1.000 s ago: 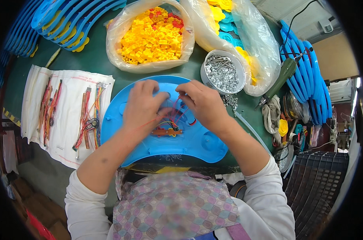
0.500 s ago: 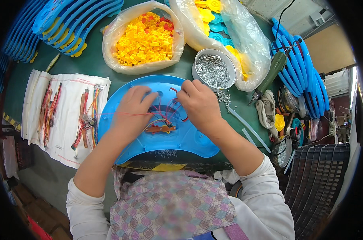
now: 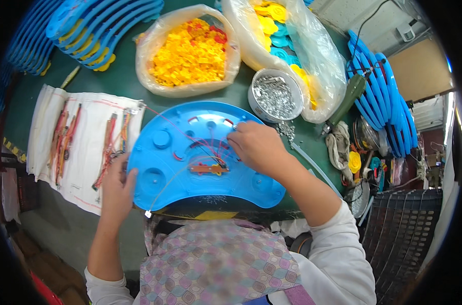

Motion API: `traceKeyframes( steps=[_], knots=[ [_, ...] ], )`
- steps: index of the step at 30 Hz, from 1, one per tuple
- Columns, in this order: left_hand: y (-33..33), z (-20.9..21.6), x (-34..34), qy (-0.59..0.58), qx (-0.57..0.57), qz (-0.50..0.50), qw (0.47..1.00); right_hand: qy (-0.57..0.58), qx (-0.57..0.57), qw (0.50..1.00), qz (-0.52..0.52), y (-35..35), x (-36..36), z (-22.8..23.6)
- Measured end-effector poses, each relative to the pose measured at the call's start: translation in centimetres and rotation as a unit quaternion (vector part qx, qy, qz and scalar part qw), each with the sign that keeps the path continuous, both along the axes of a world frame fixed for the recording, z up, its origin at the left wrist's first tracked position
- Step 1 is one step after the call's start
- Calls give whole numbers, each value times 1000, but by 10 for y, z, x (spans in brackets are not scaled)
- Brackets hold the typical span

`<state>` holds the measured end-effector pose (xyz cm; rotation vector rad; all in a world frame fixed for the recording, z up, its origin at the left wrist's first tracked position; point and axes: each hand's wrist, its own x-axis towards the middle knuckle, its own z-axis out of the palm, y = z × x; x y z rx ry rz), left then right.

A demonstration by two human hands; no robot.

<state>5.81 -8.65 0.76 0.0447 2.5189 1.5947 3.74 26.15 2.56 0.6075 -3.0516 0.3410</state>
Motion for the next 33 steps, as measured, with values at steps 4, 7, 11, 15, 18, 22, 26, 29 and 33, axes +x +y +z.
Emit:
traceKeyframes(
  steps=[4, 7, 11, 15, 18, 22, 26, 29, 33],
  knots=[
    [-2, 1, 1, -36, 89, -5, 995, -148, 39, 988, -31, 0, 14, 33],
    [5, 17, -8, -1, 153, 12, 988, -123, -101, 984, -80, 10, 17, 39],
    [-19, 69, -60, 181, 78, 139, 970, 133, -358, 922, -71, 12, 17, 54],
    [-41, 136, -160, 360, 171, 167, 902, 211, -362, 907, -38, 18, 11, 65],
    [-78, 167, -247, 397, 171, 177, 884, 177, -332, 926, -26, 20, 0, 62],
    [-101, 176, -310, 282, 253, 175, 909, 150, -301, 940, -49, 30, -8, 51],
    [-183, 144, -355, 101, 286, 130, 944, 154, -230, 959, -67, 51, -33, 49],
    [-193, 153, -353, 113, -20, 186, 976, 178, -240, 939, -170, 97, -70, 36],
    [-196, 137, -376, 517, -399, 279, 705, 157, -267, 922, -234, 156, -146, 12]
  ],
)
